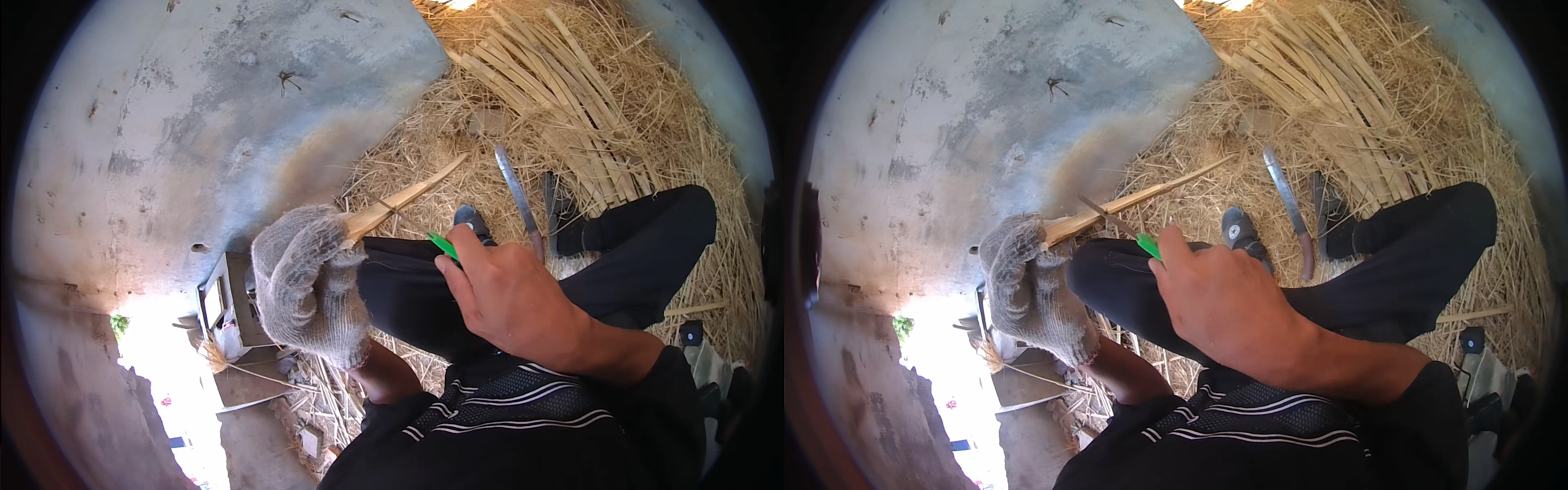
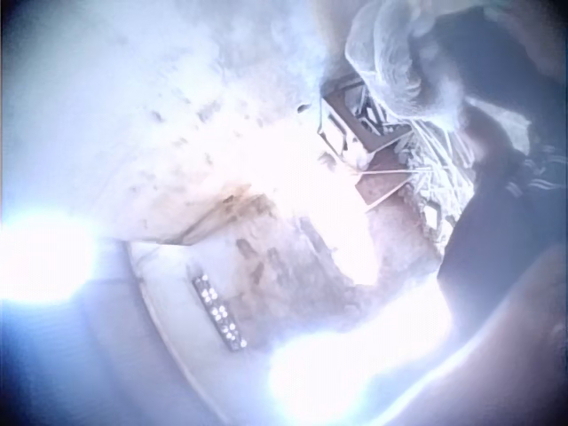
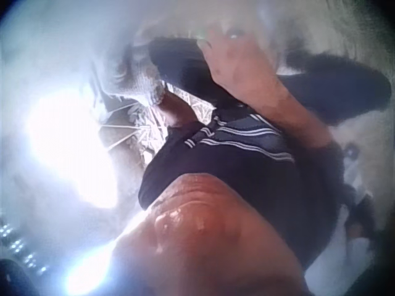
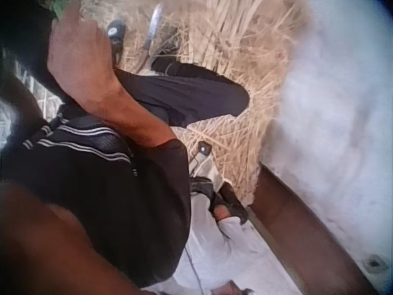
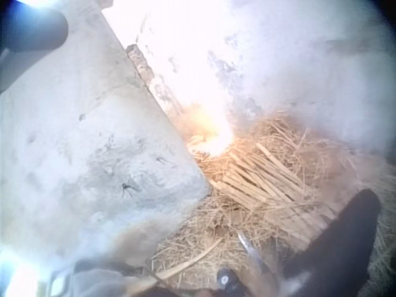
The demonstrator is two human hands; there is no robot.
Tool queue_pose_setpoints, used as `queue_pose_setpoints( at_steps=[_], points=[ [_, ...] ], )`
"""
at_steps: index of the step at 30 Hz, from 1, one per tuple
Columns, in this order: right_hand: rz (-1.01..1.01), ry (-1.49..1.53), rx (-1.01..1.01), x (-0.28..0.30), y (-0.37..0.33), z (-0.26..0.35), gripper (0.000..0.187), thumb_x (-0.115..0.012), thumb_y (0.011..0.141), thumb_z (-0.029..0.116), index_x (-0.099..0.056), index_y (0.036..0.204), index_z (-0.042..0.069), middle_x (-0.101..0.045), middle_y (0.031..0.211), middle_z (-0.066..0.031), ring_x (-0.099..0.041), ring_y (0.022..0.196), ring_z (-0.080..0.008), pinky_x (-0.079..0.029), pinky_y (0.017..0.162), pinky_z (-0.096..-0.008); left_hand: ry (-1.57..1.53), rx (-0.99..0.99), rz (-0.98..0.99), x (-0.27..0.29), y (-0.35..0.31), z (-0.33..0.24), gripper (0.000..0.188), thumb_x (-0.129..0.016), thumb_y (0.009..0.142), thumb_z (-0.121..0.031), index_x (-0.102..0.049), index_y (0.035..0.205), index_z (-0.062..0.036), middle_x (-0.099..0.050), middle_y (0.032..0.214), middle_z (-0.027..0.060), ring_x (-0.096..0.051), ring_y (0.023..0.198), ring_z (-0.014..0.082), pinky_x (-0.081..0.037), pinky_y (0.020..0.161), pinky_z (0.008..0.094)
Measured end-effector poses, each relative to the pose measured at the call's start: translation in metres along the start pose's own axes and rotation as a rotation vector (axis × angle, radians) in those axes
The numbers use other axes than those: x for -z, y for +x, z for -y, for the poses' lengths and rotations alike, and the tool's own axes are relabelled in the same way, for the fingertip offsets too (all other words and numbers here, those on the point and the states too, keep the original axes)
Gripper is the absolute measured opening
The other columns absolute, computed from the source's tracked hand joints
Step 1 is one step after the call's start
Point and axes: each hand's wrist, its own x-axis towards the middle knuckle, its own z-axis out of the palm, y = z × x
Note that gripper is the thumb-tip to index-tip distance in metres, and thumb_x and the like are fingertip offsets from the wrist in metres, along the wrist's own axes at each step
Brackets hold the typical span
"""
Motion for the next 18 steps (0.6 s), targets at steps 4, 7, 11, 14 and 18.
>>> queue_pose_setpoints(
  at_steps=[4,7,11,14,18],
  points=[
    [0.036,0.002,-0.030,0.001,-0.003,0.008,0.021,-0.053,0.098,0.020,-0.048,0.097,0.000,-0.061,0.058,-0.0211,-0.065,0.053,-0.0388,-0.052,0.046,-0.0455,-0.010,0.062,0.001,0.001,-0.006,-0.001,0.025,-0.079,0.073,-0.012,-0.070,0.093,0.0014,-0.069,0.092,0.0122,-0.066,0.088,0.0284,-0.053,0.082,0.0406],
    [0.021,-0.117,0.007,-0.005,-0.002,0.002,0.020,-0.056,0.096,0.018,-0.049,0.097,-0.001,-0.063,0.063,-0.0221,-0.067,0.056,-0.0381,-0.053,0.047,-0.0440,0.010,0.109,-0.002,0.005,-0.008,0.000,0.025,-0.081,0.073,-0.012,-0.070,0.091,0.0011,-0.069,0.088,0.0113,-0.066,0.085,0.0275,-0.053,0.080,0.0398],
    [0.153,-0.368,-0.233,-0.043,0.008,-0.124,0.017,-0.060,0.090,0.013,-0.058,0.095,-0.003,-0.068,0.075,-0.0206,-0.069,0.066,-0.0378,-0.058,0.058,-0.0448,0.005,0.202,-0.061,0.003,-0.010,0.001,0.025,-0.081,0.077,-0.014,-0.069,0.094,0.0009,-0.068,0.087,0.0097,-0.064,0.085,0.0251,-0.053,0.078,0.0384],
    [0.040,-0.457,-0.247,-0.039,-0.005,-0.187,0.019,-0.056,0.093,0.013,-0.057,0.098,-0.005,-0.063,0.071,-0.0246,-0.067,0.071,-0.0414,-0.054,0.062,-0.0496,-0.129,0.216,-0.062,-0.001,-0.007,0.009,0.025,-0.081,0.076,-0.012,-0.069,0.093,0.0010,-0.067,0.088,0.0099,-0.064,0.086,0.0237,-0.053,0.077,0.0374],
    [-0.017,0.023,-0.230,-0.012,0.029,-0.084,0.023,-0.052,0.099,0.019,-0.054,0.102,-0.003,-0.059,0.064,-0.0238,-0.063,0.060,-0.0396,-0.046,0.053,-0.0478,-0.071,0.308,-0.084,-0.002,-0.013,-0.002,0.023,-0.081,0.074,-0.008,-0.070,0.092,0.0014,-0.067,0.088,0.0110,-0.064,0.086,0.0247,-0.053,0.078,0.0377]
  ],
)
